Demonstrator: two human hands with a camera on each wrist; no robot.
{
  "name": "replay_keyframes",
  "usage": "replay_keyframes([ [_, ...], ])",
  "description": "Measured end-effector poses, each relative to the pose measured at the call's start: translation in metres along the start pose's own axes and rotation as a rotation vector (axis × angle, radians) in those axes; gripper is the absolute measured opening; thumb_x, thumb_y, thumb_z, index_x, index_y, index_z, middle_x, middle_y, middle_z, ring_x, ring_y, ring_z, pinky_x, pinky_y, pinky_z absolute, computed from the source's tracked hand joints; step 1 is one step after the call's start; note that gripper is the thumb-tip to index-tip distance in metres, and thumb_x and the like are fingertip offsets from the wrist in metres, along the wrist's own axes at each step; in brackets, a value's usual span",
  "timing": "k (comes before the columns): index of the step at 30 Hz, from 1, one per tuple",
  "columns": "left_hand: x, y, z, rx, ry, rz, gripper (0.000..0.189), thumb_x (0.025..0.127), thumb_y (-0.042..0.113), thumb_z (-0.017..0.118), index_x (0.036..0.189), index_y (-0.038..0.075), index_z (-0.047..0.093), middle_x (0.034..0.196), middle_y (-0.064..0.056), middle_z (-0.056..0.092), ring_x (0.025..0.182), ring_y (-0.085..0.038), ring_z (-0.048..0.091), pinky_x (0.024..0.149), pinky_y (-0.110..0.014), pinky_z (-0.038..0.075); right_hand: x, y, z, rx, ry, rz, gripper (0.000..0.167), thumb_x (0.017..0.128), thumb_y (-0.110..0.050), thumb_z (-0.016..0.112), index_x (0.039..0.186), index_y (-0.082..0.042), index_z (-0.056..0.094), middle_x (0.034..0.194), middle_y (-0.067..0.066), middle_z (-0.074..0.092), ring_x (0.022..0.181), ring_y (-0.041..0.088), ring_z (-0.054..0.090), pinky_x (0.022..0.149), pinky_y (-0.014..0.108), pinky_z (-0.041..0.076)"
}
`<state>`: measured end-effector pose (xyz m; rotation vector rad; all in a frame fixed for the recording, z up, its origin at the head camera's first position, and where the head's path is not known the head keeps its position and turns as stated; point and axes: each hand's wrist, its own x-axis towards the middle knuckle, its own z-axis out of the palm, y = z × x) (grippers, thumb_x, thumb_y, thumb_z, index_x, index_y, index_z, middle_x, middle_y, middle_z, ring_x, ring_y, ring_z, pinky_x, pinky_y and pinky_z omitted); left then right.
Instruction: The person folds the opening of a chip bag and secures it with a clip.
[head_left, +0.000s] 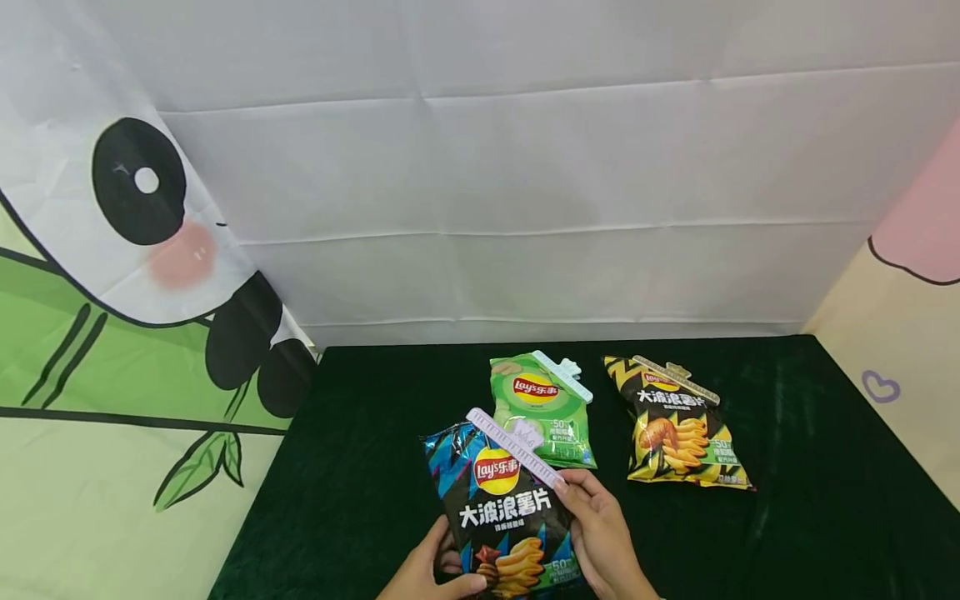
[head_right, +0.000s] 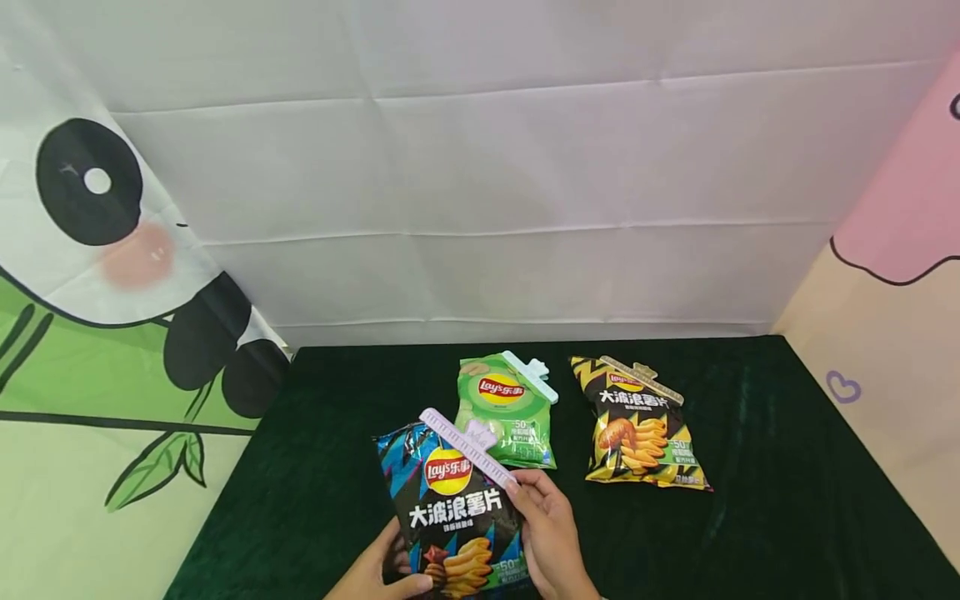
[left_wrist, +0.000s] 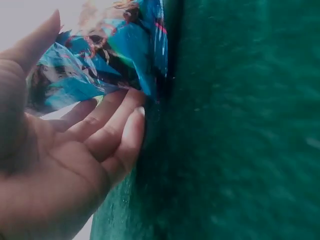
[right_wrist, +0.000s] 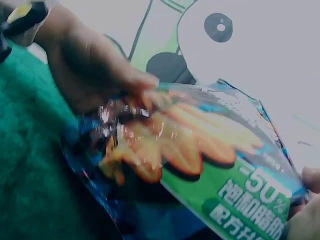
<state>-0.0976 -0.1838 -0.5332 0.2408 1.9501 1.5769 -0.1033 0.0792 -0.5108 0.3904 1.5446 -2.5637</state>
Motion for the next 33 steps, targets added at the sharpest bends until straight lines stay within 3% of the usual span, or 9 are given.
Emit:
replay_keyframes([
  [3, 0.006, 0.004, 0.002, -0.09, 0.037, -0.004, 0.081, 0.1, 0.032, 0.064, 0.156, -0.003, 0.018, 0.144, -0.028, 0.053, 0.114, -0.028, 0.068, 0.094, -0.039, 0.058, 0.006, -0.004, 0.002, 0.007, 0.004, -0.007, 0.025, 0.1, -0.015, 0.062, 0.122, -0.004, 0.058, 0.116, -0.001, 0.062, 0.109, 0.01, 0.061, 0.087, 0.021, 0.054],
  [7, 0.007, 0.013, -0.009, -0.106, 0.109, -0.009, 0.079, 0.102, 0.034, 0.059, 0.157, -0.003, 0.016, 0.149, -0.032, 0.044, 0.124, -0.037, 0.063, 0.098, -0.045, 0.057, 0.018, -0.011, 0.018, -0.013, -0.004, -0.018, 0.036, 0.099, -0.019, 0.065, 0.128, 0.001, 0.057, 0.123, 0.006, 0.063, 0.109, 0.013, 0.063, 0.086, 0.025, 0.056],
  [12, 0.008, 0.024, -0.025, -0.051, 0.298, 0.013, 0.074, 0.099, 0.035, 0.063, 0.154, 0.0, 0.027, 0.146, -0.03, 0.051, 0.126, -0.037, 0.062, 0.098, -0.045, 0.057, 0.036, -0.021, 0.042, -0.119, -0.038, -0.027, 0.04, 0.1, -0.023, 0.064, 0.135, -0.003, 0.059, 0.134, 0.015, 0.064, 0.113, 0.017, 0.063, 0.09, 0.029, 0.054],
  [15, 0.007, 0.031, -0.038, -0.069, 0.42, 0.022, 0.066, 0.099, 0.034, 0.063, 0.151, 0.006, 0.035, 0.141, -0.026, 0.057, 0.121, -0.033, 0.065, 0.096, -0.044, 0.057, 0.046, -0.025, 0.059, -0.188, -0.084, -0.034, 0.04, 0.102, -0.022, 0.06, 0.14, -0.01, 0.058, 0.144, 0.015, 0.059, 0.125, 0.022, 0.06, 0.102, 0.034, 0.05],
  [18, 0.006, 0.038, -0.057, -0.063, 0.484, 0.021, 0.062, 0.1, 0.037, 0.061, 0.151, 0.01, 0.036, 0.14, -0.024, 0.058, 0.119, -0.029, 0.065, 0.097, -0.044, 0.057, 0.057, -0.025, 0.078, -0.228, -0.145, -0.059, 0.045, 0.102, -0.016, 0.058, 0.147, -0.015, 0.052, 0.153, 0.015, 0.051, 0.137, 0.03, 0.053, 0.113, 0.044, 0.045],
  [25, 0.014, 0.051, -0.109, 0.029, 0.521, -0.066, 0.07, 0.103, 0.056, 0.046, 0.155, 0.012, 0.029, 0.145, -0.022, 0.053, 0.119, -0.023, 0.061, 0.104, -0.045, 0.05, 0.091, -0.018, 0.114, -0.25, -0.239, -0.074, 0.053, 0.101, -0.007, 0.056, 0.152, -0.015, 0.044, 0.154, 0.018, 0.049, 0.138, 0.033, 0.053, 0.115, 0.049, 0.042],
  [29, 0.021, 0.042, -0.13, 0.053, 0.516, -0.123, 0.079, 0.101, 0.064, 0.043, 0.156, 0.009, 0.027, 0.145, -0.022, 0.05, 0.119, -0.022, 0.059, 0.104, -0.044, 0.048, 0.105, -0.007, 0.128, -0.228, -0.231, -0.034, 0.057, 0.099, -0.006, 0.056, 0.154, -0.008, 0.04, 0.155, 0.02, 0.047, 0.139, 0.033, 0.052, 0.116, 0.049, 0.042],
  [33, 0.026, 0.03, -0.141, 0.09, 0.509, -0.17, 0.087, 0.1, 0.066, 0.042, 0.156, 0.003, 0.025, 0.146, -0.026, 0.047, 0.122, -0.028, 0.057, 0.104, -0.047, 0.048, 0.114, 0.005, 0.134, -0.258, -0.231, 0.034, 0.068, 0.094, -0.005, 0.06, 0.156, -0.001, 0.032, 0.157, 0.024, 0.041, 0.141, 0.035, 0.049, 0.115, 0.05, 0.042],
])
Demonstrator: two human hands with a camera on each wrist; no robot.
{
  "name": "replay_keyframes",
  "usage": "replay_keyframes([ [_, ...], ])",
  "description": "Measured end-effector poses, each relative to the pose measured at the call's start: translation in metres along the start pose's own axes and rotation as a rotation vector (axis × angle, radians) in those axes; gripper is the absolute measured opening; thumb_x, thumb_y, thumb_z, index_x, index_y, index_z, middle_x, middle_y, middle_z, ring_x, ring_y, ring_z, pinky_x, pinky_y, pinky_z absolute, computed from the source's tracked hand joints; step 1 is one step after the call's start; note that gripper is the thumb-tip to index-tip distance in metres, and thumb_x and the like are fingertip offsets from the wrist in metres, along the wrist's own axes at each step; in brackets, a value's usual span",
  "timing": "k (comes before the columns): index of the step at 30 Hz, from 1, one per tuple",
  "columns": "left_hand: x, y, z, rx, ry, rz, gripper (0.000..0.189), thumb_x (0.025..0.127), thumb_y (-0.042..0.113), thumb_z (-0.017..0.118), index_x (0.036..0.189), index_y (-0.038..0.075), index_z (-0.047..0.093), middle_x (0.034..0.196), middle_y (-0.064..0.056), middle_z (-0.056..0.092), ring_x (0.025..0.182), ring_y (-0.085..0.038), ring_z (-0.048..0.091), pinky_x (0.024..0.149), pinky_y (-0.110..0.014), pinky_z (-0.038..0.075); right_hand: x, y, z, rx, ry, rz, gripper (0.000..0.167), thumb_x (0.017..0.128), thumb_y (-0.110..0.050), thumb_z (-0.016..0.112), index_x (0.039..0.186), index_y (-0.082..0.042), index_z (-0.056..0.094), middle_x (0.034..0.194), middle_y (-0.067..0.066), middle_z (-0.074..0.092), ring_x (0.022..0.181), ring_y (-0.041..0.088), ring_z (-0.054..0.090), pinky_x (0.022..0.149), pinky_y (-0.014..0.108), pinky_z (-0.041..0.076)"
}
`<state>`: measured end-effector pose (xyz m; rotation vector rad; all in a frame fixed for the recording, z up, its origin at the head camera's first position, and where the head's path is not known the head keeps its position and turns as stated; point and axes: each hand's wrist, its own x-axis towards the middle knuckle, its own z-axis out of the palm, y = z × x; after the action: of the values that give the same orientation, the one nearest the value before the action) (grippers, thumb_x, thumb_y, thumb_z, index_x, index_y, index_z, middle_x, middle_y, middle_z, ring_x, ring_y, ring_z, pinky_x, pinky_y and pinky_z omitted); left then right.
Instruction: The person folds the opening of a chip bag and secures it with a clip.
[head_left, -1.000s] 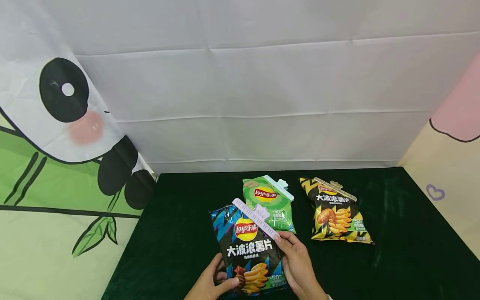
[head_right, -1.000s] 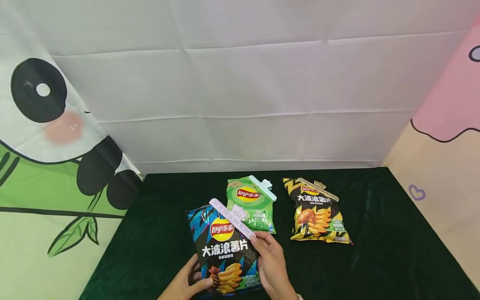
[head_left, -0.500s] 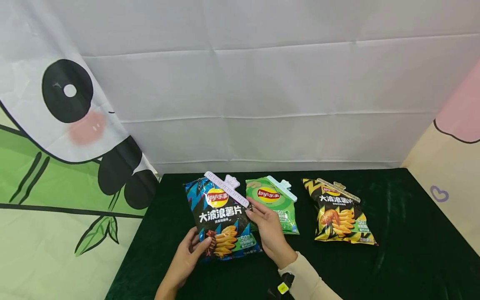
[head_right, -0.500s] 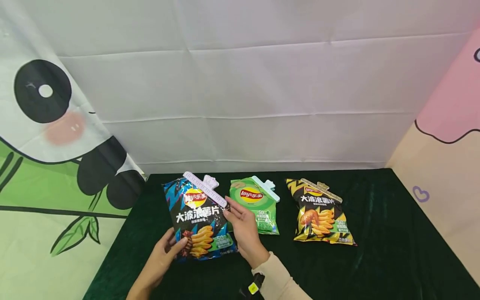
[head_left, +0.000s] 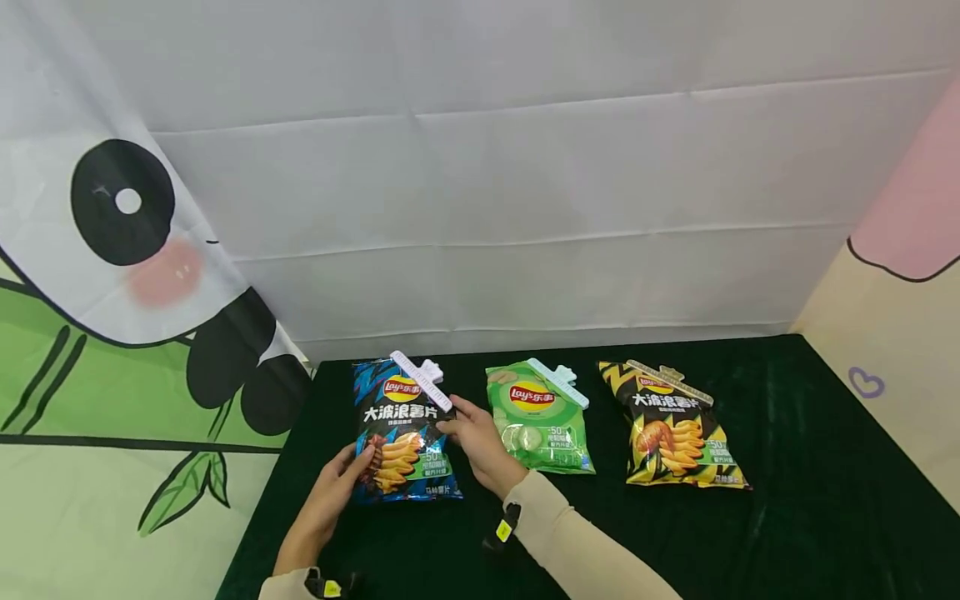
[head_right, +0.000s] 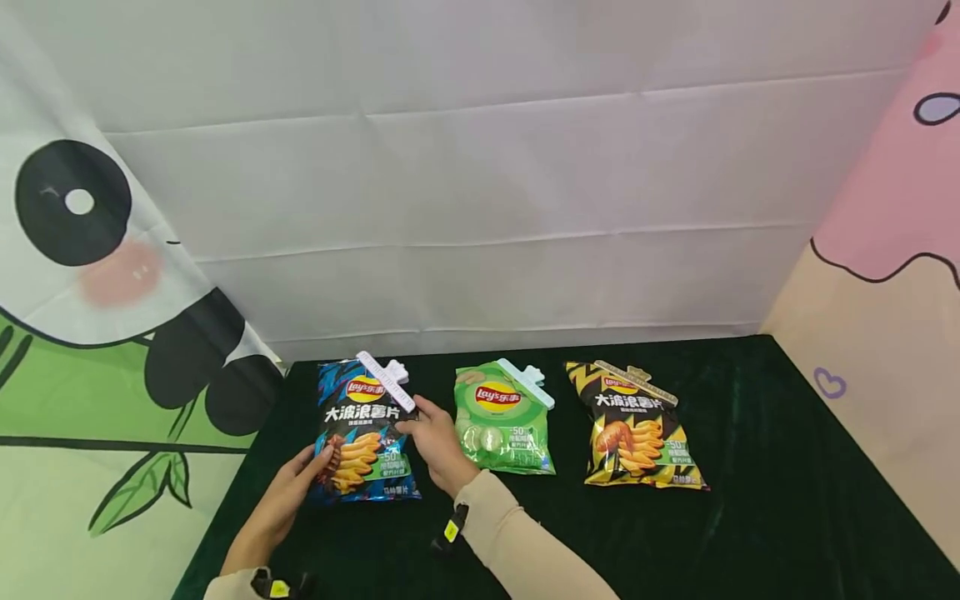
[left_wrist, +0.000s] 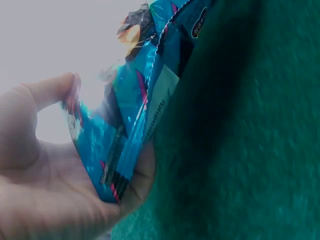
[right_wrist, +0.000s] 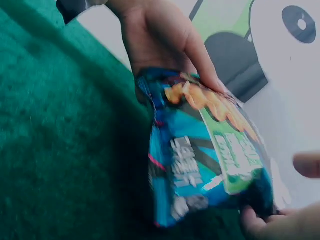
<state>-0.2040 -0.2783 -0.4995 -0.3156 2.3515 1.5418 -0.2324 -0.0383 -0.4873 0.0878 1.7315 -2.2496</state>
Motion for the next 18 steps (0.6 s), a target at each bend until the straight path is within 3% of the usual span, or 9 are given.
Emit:
replay_keyframes([
  [5, 0.01, -0.005, 0.005, 0.056, 0.011, -0.029, 0.101, 0.093, 0.075, 0.044, 0.157, 0.001, 0.021, 0.145, -0.03, 0.046, 0.124, -0.036, 0.056, 0.104, -0.053, 0.047, 0.009, 0.006, -0.001, -0.055, 0.001, 0.061, 0.077, 0.089, -0.003, 0.06, 0.157, 0.002, 0.025, 0.162, 0.027, 0.03, 0.146, 0.04, 0.038, 0.118, 0.054, 0.036],
  [9, 0.014, -0.008, 0.008, 0.098, 0.015, -0.05, 0.107, 0.09, 0.08, 0.043, 0.158, 0.001, 0.019, 0.148, -0.032, 0.041, 0.13, -0.041, 0.05, 0.11, -0.062, 0.04, 0.012, 0.012, -0.001, -0.043, 0.01, 0.075, 0.078, 0.089, -0.004, 0.061, 0.158, -0.001, 0.025, 0.166, 0.025, 0.021, 0.152, 0.041, 0.028, 0.12, 0.055, 0.033],
  [14, 0.012, -0.013, 0.007, 0.124, 0.035, -0.063, 0.107, 0.09, 0.081, 0.041, 0.158, 0.001, 0.018, 0.152, -0.032, 0.035, 0.135, -0.046, 0.043, 0.114, -0.067, 0.032, 0.007, 0.014, 0.002, -0.048, 0.006, 0.06, 0.075, 0.09, -0.007, 0.062, 0.157, -0.004, 0.029, 0.166, 0.025, 0.02, 0.153, 0.041, 0.026, 0.12, 0.055, 0.034],
  [18, 0.006, -0.013, 0.003, 0.169, 0.097, -0.039, 0.104, 0.092, 0.079, 0.04, 0.158, 0.001, 0.015, 0.152, -0.032, 0.031, 0.136, -0.047, 0.039, 0.113, -0.067, 0.033, -0.005, 0.007, 0.001, -0.109, -0.017, 0.023, 0.068, 0.093, -0.013, 0.062, 0.155, -0.006, 0.035, 0.165, 0.023, 0.026, 0.153, 0.04, 0.027, 0.12, 0.055, 0.035],
])
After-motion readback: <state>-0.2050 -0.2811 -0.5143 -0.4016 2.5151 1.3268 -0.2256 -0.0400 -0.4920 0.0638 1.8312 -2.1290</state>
